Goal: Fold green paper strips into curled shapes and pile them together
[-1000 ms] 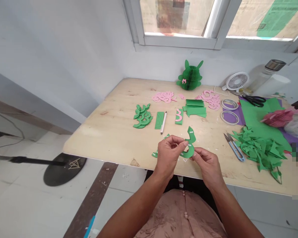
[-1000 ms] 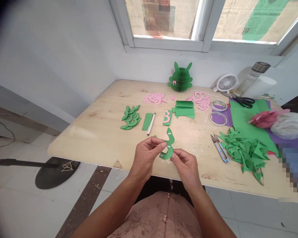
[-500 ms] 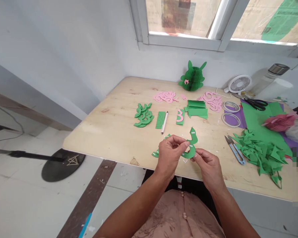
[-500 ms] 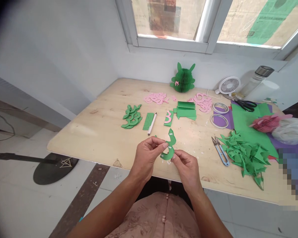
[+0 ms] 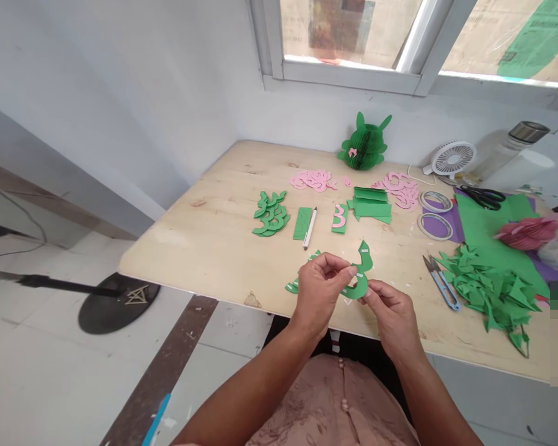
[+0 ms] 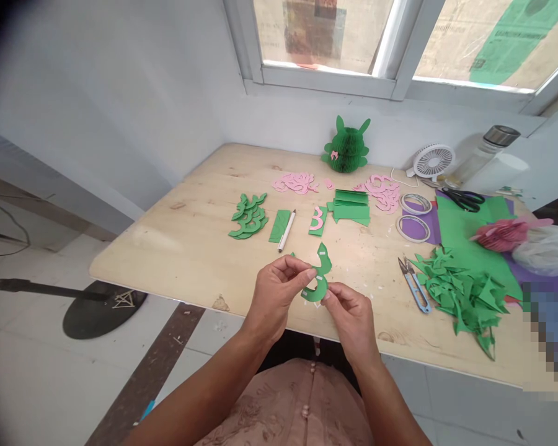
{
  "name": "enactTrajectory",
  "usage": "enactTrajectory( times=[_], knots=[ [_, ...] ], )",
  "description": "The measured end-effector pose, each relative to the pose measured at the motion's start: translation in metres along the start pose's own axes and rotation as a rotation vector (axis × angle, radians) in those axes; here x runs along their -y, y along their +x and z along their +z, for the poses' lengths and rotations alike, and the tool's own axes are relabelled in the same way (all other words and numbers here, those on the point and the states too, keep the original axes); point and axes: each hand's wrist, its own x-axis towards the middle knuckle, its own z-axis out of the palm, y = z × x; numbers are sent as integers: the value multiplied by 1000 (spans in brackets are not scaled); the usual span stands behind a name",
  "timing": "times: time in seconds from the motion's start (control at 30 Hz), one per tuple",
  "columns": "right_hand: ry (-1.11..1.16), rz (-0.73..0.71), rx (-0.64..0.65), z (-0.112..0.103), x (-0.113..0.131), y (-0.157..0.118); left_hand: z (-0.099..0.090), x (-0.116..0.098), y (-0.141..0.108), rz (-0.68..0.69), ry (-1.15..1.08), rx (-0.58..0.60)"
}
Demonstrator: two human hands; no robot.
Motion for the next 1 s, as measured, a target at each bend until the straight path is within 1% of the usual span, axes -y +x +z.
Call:
enactTrajectory(
  times=[0.2, 0.43, 0.53, 0.7, 0.8, 1.0],
  knots=[
    [7, 6, -8, 1, 1, -1, -1, 0, -1, 4, -13, -11],
    [-42, 1, -8, 1, 3, -2, -2, -1, -1, 0, -1, -18],
    [-29, 4, -3, 2, 2, -2, -3, -1, -1, -17, 4, 10],
    [60, 29, -3, 2, -1, -1, -8, -1, -3, -73, 31, 76],
    [87, 61, -7, 2, -3, -1, -10, -2, -3, -100, 31, 80],
    [96, 90, 2, 1, -6, 0, -11, -2, -2, -72, 48, 73]
  ],
)
